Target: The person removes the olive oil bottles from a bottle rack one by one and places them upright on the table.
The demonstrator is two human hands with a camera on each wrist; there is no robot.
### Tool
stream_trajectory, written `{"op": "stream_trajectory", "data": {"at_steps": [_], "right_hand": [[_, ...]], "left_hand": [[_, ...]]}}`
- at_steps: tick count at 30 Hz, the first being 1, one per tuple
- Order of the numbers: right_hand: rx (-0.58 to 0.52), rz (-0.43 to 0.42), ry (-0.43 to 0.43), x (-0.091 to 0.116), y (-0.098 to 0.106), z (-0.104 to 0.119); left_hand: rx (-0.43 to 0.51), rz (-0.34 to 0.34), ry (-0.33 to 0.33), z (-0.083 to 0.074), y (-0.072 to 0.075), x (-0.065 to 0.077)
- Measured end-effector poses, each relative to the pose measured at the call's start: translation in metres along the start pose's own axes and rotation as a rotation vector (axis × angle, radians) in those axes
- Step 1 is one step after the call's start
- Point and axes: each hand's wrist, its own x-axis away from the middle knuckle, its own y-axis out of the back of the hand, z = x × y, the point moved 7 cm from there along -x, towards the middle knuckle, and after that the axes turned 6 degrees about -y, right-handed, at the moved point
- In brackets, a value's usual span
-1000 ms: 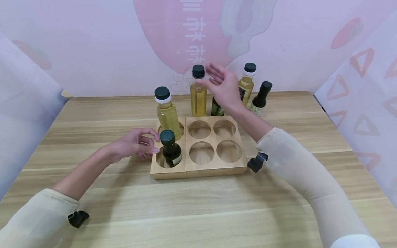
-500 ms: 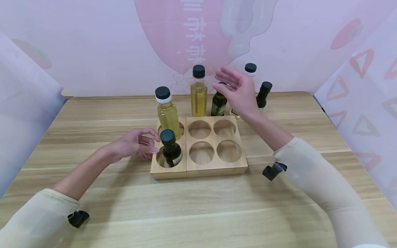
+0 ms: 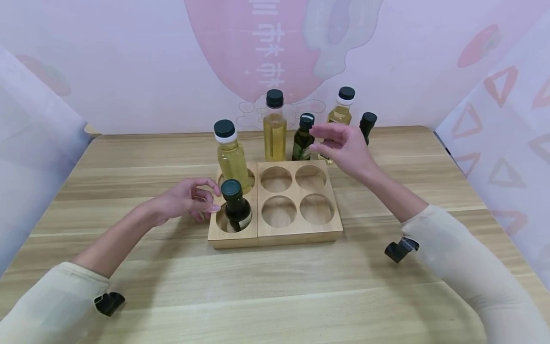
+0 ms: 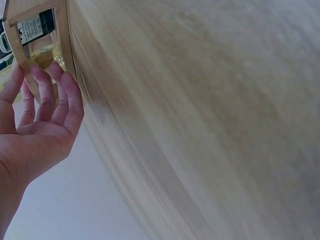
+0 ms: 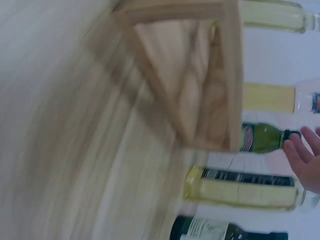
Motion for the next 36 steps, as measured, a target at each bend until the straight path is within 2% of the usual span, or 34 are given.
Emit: {"op": "stream_trajectory", "data": {"at_steps": [4,8,16,20,24,28,36], "right_hand": [[0.199,0.147,-0.028,0.004,-0.001,-0.017],[0.285,0.236,-0.021,0.007,0.0,-0.035],[0.271,0.335,0.006,0.011,-0.001,-0.058],[0.275,0.376,-0.016,0.013,-0.003,-0.064],[0.229,0.416,-0.028,0.014,-0.007,-0.068],[0.168,0.426,-0.032,0.015,-0.008,-0.069],[0.148,0.428,-0.06,0.015,-0.009,-0.072]], "left_hand": [[-0.001,-0.003,0.005,-0.001,0.0,0.001],[-0.005,0.0,0.005,-0.001,-0.001,0.0],[-0.01,-0.003,0.014,-0.001,0.0,0.001],[-0.007,0.0,0.009,0.0,-0.001,0.001],[-0.01,0.001,0.006,-0.001,-0.002,0.001],[-0.016,0.003,0.005,-0.002,-0.002,0.001],[-0.017,0.002,0.014,-0.003,-0.001,0.0]]}}
